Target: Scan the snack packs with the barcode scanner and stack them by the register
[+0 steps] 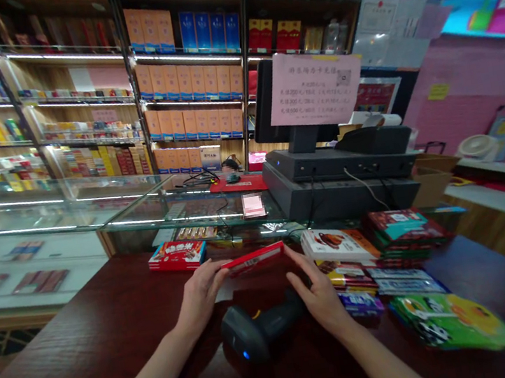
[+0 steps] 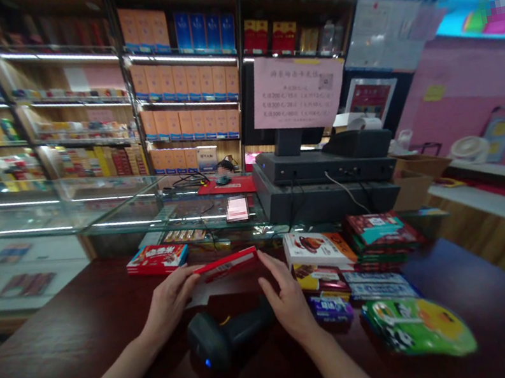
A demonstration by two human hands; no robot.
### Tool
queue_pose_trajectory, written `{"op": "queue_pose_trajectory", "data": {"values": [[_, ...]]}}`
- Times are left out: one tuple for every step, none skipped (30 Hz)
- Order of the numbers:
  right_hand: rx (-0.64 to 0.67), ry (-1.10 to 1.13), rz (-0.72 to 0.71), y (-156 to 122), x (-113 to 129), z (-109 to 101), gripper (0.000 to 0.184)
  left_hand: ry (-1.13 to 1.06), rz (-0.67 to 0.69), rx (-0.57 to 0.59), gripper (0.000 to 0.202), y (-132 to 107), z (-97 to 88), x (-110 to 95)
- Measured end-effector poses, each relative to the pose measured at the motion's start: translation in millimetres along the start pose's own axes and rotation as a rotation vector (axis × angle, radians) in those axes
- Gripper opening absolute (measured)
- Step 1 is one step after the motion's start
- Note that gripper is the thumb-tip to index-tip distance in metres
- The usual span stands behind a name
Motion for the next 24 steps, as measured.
{"op": "queue_pose_trajectory", "data": {"values": [[0.006, 0.006, -0.002, 0, 1, 0, 0.049, -0.028, -0.042, -0.007, 0.034, 0, -0.3, 2], [0.014, 0.015, -0.001, 0, 1, 1, 0.049, -0.060, -0.084, -0.017, 0.035, 0, -0.7, 5], [0.024, 0.028, 0.002, 0, 2, 2, 0.049, -0.094, -0.128, -0.028, 0.037, 0, -1.1, 8], [0.032, 0.044, 0.004, -1, 2, 4, 0.049, -0.123, -0.174, -0.043, 0.038, 0, -1.8, 11], [0.044, 0.062, 0.005, -1, 2, 5, 0.049, -0.148, -0.221, -0.061, 0.040, 0, -2.6, 14], [0.061, 0.082, 0.006, -2, 2, 8, 0.050, -0.166, -0.266, -0.082, 0.041, -1, -3.6, 18], [0.081, 0.100, 0.006, -3, 3, 11, 0.050, -0.176, -0.306, -0.105, 0.043, -1, -4.9, 22], [0.104, 0.116, 0.007, -4, 3, 15, 0.051, -0.181, -0.334, -0.129, 0.044, -1, -6.3, 26], [0.127, 0.129, 0.009, -5, 3, 18, 0.052, -0.185, -0.345, -0.152, 0.045, -1, -7.7, 28], [0.151, 0.139, 0.015, -6, 3, 21, 0.052, -0.185, -0.339, -0.176, 0.046, 0, -9.2, 30], [0.169, 0.147, 0.022, -7, 3, 24, 0.053, -0.181, -0.319, -0.192, 0.047, 0, -10.1, 31], [0.180, 0.153, 0.029, -8, 3, 26, 0.054, -0.175, -0.286, -0.201, 0.047, 2, -10.2, 31], [0.184, 0.162, 0.039, -8, 2, 27, 0.054, -0.157, -0.249, -0.204, 0.048, 2, -9.7, 30], [0.183, 0.174, 0.052, -8, 2, 28, 0.055, -0.137, -0.212, -0.201, 0.050, 3, -8.5, 29], [0.179, 0.189, 0.065, -8, 1, 28, 0.055, -0.113, -0.173, -0.191, 0.053, 3, -6.4, 28], [0.173, 0.208, 0.079, -8, 0, 27, 0.055, -0.086, -0.136, -0.179, 0.059, 3, -3.8, 26], [0.167, 0.226, 0.092, -8, -1, 27, 0.056, -0.061, -0.098, -0.166, 0.067, 3, -0.9, 23], [0.165, 0.243, 0.104, -8, -1, 27, 0.056, -0.038, -0.062, -0.152, 0.076, 2, 2.2, 20], [0.166, 0.257, 0.111, -7, -2, 27, 0.057, -0.017, -0.028, -0.138, 0.084, 1, 5.1, 17], [0.169, 0.266, 0.114, -7, -2, 28, 0.057, 0.002, 0.001, -0.127, 0.091, 1, 7.5, 14], [0.172, 0.271, 0.115, -7, -1, 28, 0.058, 0.020, 0.024, -0.118, 0.096, 0, 9.5, 12], [0.176, 0.274, 0.117, -7, -1, 28, 0.058, 0.039, 0.042, -0.107, 0.099, 0, 11.1, 9], [0.180, 0.273, 0.120, -8, -1, 28, 0.058, 0.061, 0.057, -0.092, 0.101, -1, 12.6, 8], [0.181, 0.271, 0.122, -8, -2, 28, 0.057, 0.087, 0.068, -0.075, 0.101, -1, 13.9, 6]]}}
Point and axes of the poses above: each hand's wrist, its own y-axis towards the middle knuckle, its own z-axis out of the palm, x = y × z, the point moved 9 cm from there along y, towards the middle knuckle, and after that the axes turned 4 degrees about -x, right-handed, at the moved point
